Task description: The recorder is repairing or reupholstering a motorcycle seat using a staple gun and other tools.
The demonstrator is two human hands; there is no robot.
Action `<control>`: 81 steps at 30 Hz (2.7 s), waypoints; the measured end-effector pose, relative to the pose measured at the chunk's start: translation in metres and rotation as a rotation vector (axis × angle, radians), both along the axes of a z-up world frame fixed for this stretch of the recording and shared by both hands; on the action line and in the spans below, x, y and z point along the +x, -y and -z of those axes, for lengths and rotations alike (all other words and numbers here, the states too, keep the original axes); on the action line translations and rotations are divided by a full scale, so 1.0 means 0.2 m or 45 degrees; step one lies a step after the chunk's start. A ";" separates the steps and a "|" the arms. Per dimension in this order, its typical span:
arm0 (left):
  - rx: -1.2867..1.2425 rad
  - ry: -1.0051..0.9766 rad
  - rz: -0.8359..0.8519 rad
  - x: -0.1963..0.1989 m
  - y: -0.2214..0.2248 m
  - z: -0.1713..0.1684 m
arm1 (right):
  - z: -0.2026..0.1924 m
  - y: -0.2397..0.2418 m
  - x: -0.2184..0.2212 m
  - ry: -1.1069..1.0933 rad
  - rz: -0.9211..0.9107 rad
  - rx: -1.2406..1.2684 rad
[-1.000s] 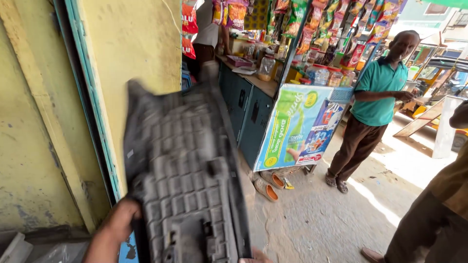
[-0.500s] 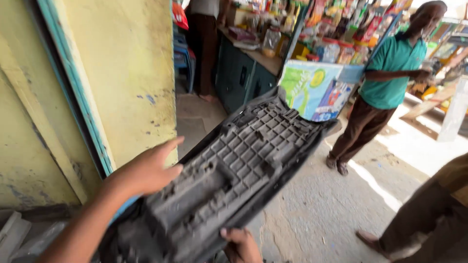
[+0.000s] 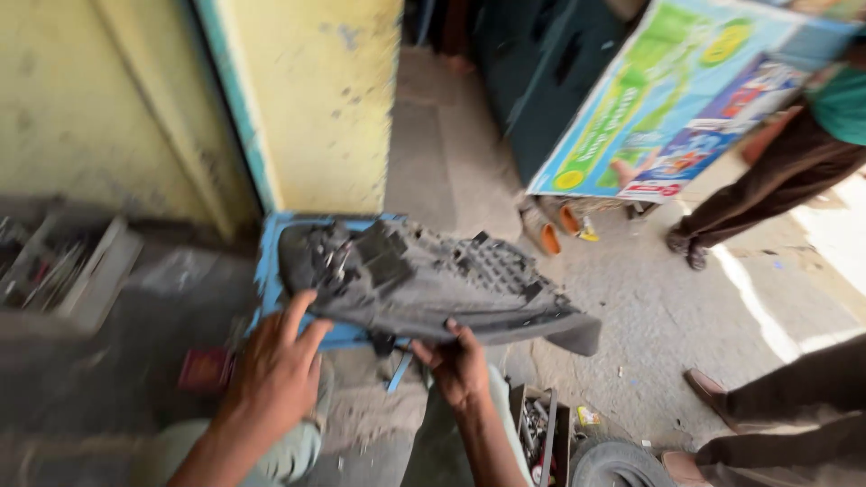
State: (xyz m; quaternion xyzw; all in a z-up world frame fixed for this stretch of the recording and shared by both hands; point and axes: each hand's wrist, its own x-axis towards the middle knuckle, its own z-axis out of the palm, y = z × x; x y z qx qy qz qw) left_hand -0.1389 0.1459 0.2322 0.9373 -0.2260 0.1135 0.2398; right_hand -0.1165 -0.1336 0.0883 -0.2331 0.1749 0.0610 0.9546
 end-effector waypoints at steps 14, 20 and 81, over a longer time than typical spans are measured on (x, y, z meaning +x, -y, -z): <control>0.134 0.352 -0.090 0.09 -0.15 0.43 | -0.18 -0.28 0.26 -0.175 -0.066 -0.676; 0.240 0.477 -0.186 0.21 -0.19 0.37 | -0.19 -0.33 0.53 -0.245 -0.240 -0.838; -0.370 0.462 -0.067 0.33 -0.54 0.26 | -0.60 -0.80 0.68 2.347 0.040 -2.766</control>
